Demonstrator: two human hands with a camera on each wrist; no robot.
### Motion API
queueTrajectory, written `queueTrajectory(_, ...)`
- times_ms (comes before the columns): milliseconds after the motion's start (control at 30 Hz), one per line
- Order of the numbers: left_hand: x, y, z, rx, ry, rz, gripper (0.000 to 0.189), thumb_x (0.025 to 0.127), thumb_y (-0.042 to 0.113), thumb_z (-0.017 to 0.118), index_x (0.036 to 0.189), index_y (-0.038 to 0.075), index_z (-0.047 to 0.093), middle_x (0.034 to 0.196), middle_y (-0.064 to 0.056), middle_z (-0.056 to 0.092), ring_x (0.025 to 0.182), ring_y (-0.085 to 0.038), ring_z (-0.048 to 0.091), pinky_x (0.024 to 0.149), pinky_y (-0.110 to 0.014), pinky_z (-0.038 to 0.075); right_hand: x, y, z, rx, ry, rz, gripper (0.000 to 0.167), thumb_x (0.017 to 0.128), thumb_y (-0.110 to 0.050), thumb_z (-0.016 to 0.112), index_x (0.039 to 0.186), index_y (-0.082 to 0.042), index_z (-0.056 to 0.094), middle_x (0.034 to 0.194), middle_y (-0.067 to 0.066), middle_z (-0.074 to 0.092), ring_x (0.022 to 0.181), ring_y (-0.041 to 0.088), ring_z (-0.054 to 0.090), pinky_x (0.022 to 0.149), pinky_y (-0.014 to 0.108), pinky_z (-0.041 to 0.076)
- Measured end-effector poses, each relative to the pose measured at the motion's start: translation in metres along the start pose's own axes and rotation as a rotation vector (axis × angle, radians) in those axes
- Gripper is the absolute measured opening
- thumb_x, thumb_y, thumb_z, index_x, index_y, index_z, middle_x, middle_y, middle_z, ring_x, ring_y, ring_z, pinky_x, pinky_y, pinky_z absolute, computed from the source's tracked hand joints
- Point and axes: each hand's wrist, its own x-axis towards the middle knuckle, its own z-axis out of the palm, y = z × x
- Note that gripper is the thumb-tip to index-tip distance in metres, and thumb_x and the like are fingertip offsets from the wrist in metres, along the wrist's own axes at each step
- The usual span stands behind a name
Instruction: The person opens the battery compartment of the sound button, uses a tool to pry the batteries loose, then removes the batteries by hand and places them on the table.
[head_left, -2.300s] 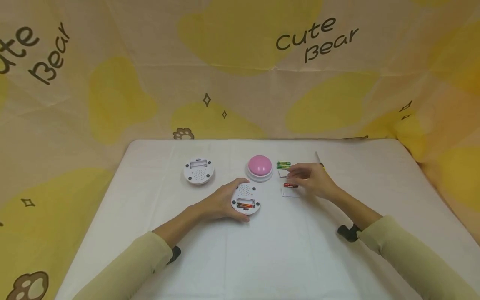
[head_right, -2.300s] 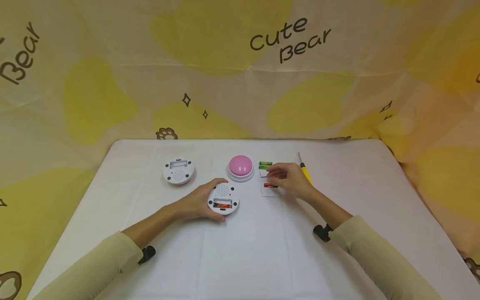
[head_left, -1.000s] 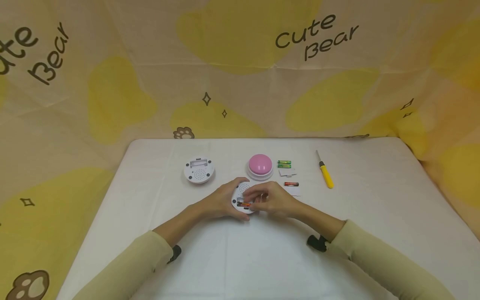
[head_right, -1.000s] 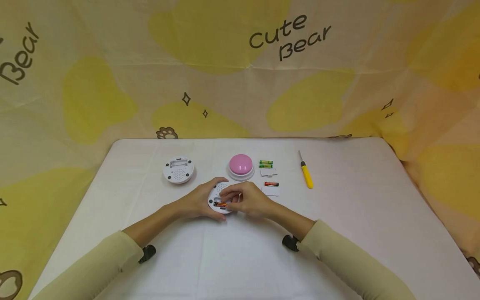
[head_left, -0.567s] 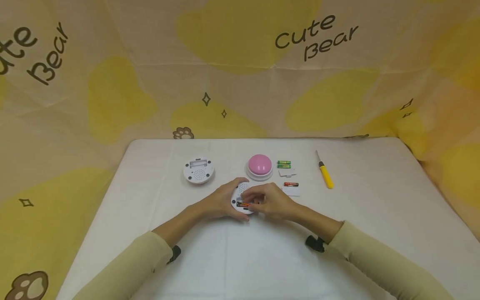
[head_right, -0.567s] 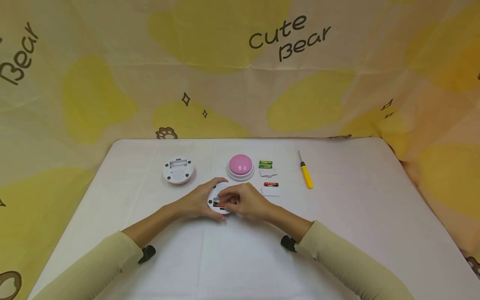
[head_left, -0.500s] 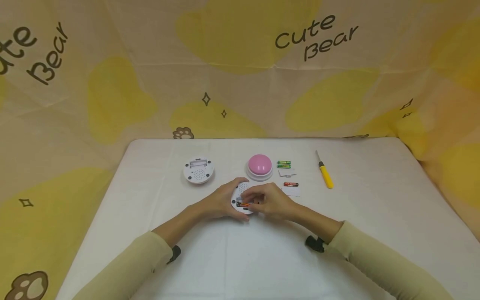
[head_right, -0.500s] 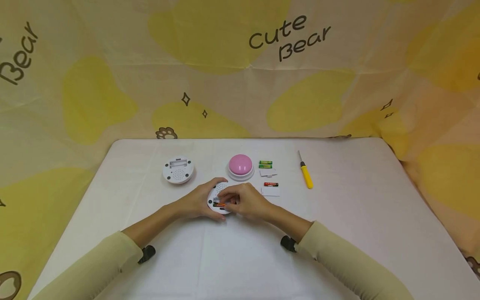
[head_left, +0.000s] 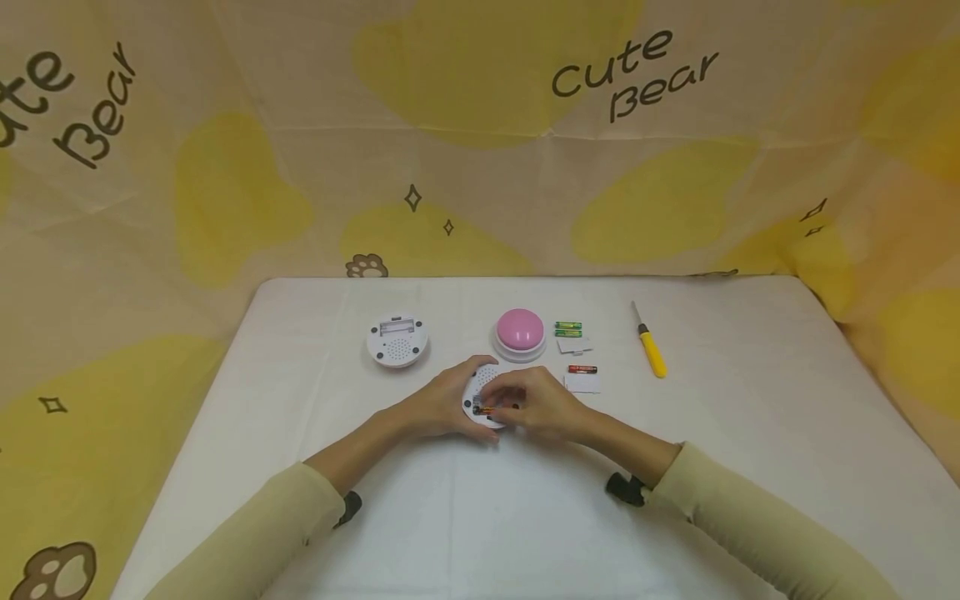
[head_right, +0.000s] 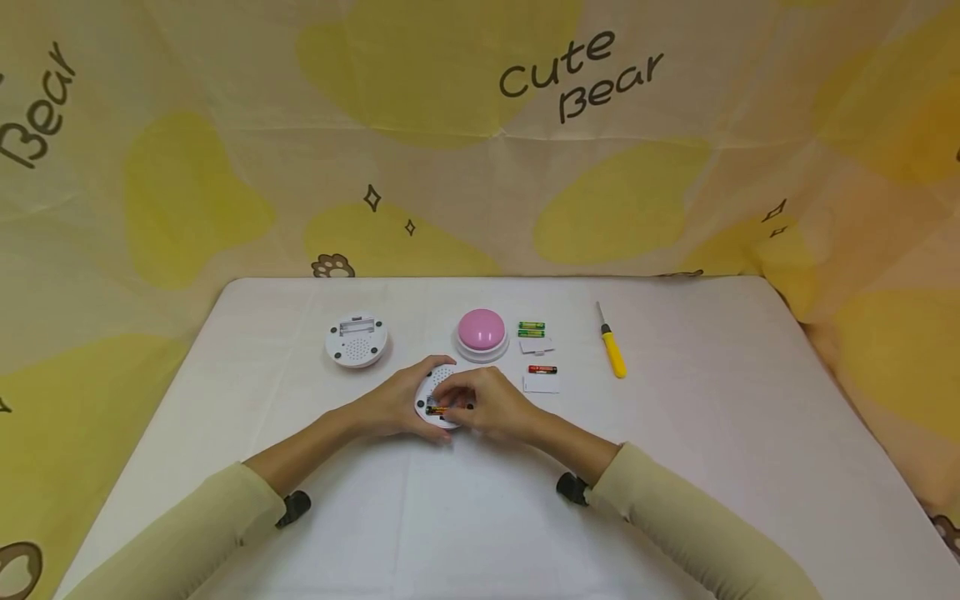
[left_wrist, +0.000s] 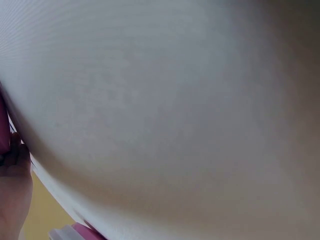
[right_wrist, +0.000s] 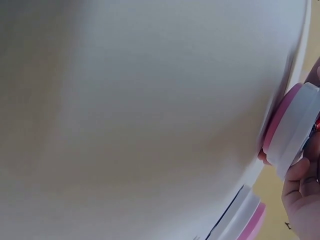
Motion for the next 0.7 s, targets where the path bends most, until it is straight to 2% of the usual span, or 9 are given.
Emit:
queueTrajectory(233,0.000,0.001,0.000,-0.054,-0.004,0.030,0.108,0.063,0.037,0.095,0.150,0.014,0.033,0.131,0.005,0.056,0.117,-0.011,0.051,0.102,-0.035,0.041,0.002,0.000,0.002,-0.035,0.000,-0.012,0.025,0.083,0.002,0.075,0.106,-0.007,0.073,0.095,-0.003,0.073,0.083,0.008,0.063,0.075,0.027,0.053)
queueTrajectory(367,-0.001,0.000,0.000,-0.070,-0.009,0.029,0.106,0.064,0.037,0.095,0.148,0.018,0.035,0.128,0.009,0.057,0.116,-0.009,0.052,0.101,-0.034,0.041,0.002,-0.002,-0.002,-0.041,0.020,-0.027,0.022,0.085,0.000,0.075,0.105,-0.008,0.074,0.096,-0.004,0.073,0.087,0.008,0.064,0.080,0.030,0.053)
queueTrajectory(567,0.000,0.000,0.000,-0.052,-0.004,0.019,0.105,0.063,0.038,0.095,0.148,0.017,0.035,0.131,0.007,0.054,0.116,-0.010,0.051,0.102,-0.034,0.041,-0.001,-0.002,-0.016,-0.039,0.057,-0.026,0.019,0.086,0.001,0.073,0.105,-0.005,0.073,0.097,0.001,0.073,0.086,0.013,0.065,0.080,0.033,0.055)
queueTrajectory(700,0.001,0.000,0.000,-0.049,-0.006,-0.004,0.106,0.063,0.036,0.095,0.148,0.015,0.035,0.133,0.004,0.054,0.117,-0.011,0.051,0.104,-0.035,0.040,-0.006,0.001,-0.031,-0.069,0.117,0.027,0.020,0.086,-0.001,0.075,0.105,-0.004,0.073,0.096,0.001,0.073,0.087,0.014,0.065,0.079,0.032,0.055)
